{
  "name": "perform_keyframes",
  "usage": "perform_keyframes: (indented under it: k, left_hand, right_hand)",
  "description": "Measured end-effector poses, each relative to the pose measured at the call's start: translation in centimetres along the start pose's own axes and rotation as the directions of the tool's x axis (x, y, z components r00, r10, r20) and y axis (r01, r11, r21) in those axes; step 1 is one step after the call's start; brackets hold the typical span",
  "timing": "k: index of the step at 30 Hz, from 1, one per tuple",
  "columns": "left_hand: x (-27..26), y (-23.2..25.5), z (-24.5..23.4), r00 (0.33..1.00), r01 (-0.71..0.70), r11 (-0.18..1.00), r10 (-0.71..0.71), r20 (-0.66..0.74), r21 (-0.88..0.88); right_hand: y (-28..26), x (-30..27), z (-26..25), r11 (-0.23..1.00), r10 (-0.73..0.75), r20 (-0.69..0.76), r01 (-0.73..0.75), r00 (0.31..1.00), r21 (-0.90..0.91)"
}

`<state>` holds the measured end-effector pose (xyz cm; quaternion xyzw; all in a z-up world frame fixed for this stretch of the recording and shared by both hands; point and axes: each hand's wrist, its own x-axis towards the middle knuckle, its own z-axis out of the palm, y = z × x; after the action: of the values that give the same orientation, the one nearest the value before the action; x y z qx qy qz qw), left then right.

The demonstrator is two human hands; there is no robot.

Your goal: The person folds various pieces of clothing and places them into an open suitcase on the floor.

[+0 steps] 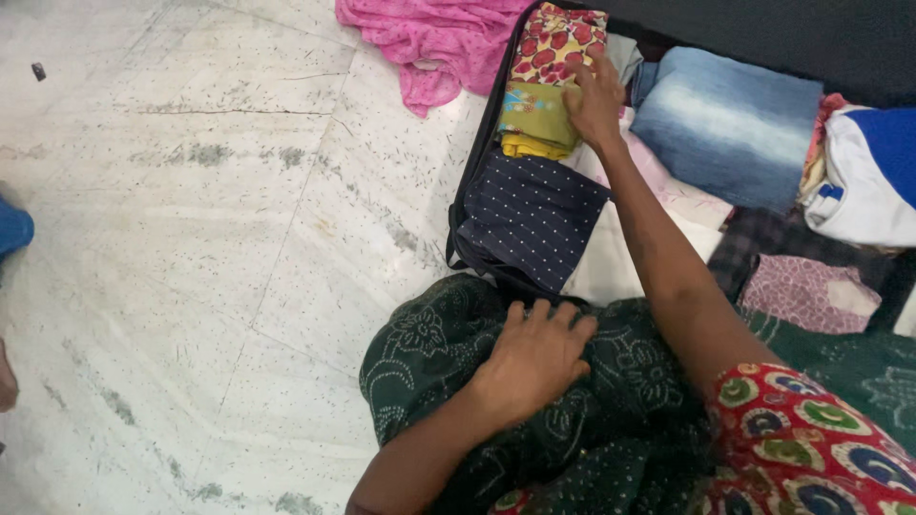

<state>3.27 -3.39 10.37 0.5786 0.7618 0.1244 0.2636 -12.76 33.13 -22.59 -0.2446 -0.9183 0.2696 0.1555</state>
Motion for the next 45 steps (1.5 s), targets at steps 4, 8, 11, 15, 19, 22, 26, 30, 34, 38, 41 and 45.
perform_keyframes:
  k: [4,8,11,15,19,22,26,30,34,38,41,45]
  left_hand:
    - [0.9,0.2,0.6,0.998,0.046,0.998,-0.047,0.041,0.030]
    - [2.0,0.1,1.8,0.990,0.078,0.995,-0.086,0.115,0.067]
    - [4.1,-0.5,3.3,0.993,0.082,0.990,-0.091,0.075,0.114]
    - [5.6,-0.7,4.9,0.992,0.123,0.964,-0.128,0.006,0.235]
    - [6.7,-1.6,4.8,0.978,0.154,0.978,-0.172,0.121,0.140]
    - [6.3,-3.9,4.1,0.967,0.229,0.962,-0.242,0.077,0.148]
    - [5.9,-6.3,3.8,0.941,0.311,0.928,-0.331,0.067,0.206]
    - [5.8,-7.8,3.3,0.944,0.304,0.942,-0.318,0.085,0.141]
    - [5.8,-7.0,2.2,0.922,0.348,0.916,-0.373,0.104,0.201]
    - [6.9,-6.3,2.5,0.950,0.289,0.943,-0.304,0.077,0.163]
    - [7.9,-5.6,2.9,0.963,0.243,0.959,-0.257,0.086,0.146]
    - [8.4,-4.7,3.0,0.963,0.230,0.961,-0.247,0.106,0.151]
  right_hand:
    - [3.5,-10.1,0.1,0.988,-0.013,0.154,0.037,0.988,-0.152]
    - [3.0,-15.1,-0.6,0.998,0.064,0.305,-0.053,0.950,-0.043]
    - [0.6,-17.3,-1.8,0.981,0.028,0.222,0.016,0.975,-0.194]
    - [-1.7,-18.5,-4.5,0.996,-0.042,0.013,0.043,0.999,-0.082]
    - [-1.7,-20.1,-4.5,0.980,0.192,0.078,-0.186,0.978,-0.074]
    - [-0.4,-20.1,-3.4,0.937,0.347,0.132,-0.347,0.929,-0.022]
    - [0.5,-19.5,-3.1,0.960,0.281,0.246,-0.270,0.927,-0.081]
    - [3.5,-18.2,-4.5,0.989,0.093,0.373,-0.041,0.923,-0.144]
    - [5.8,-19.0,-9.0,0.962,0.231,0.488,-0.121,0.842,-0.246]
    - [4.4,-21.9,-11.4,0.947,0.293,0.404,-0.203,0.867,-0.250]
    - [2.9,-23.5,-12.4,0.927,0.245,0.421,-0.083,0.873,-0.366]
    - [3.7,-26.6,-13.2,0.870,-0.029,0.535,0.285,0.844,-0.402]
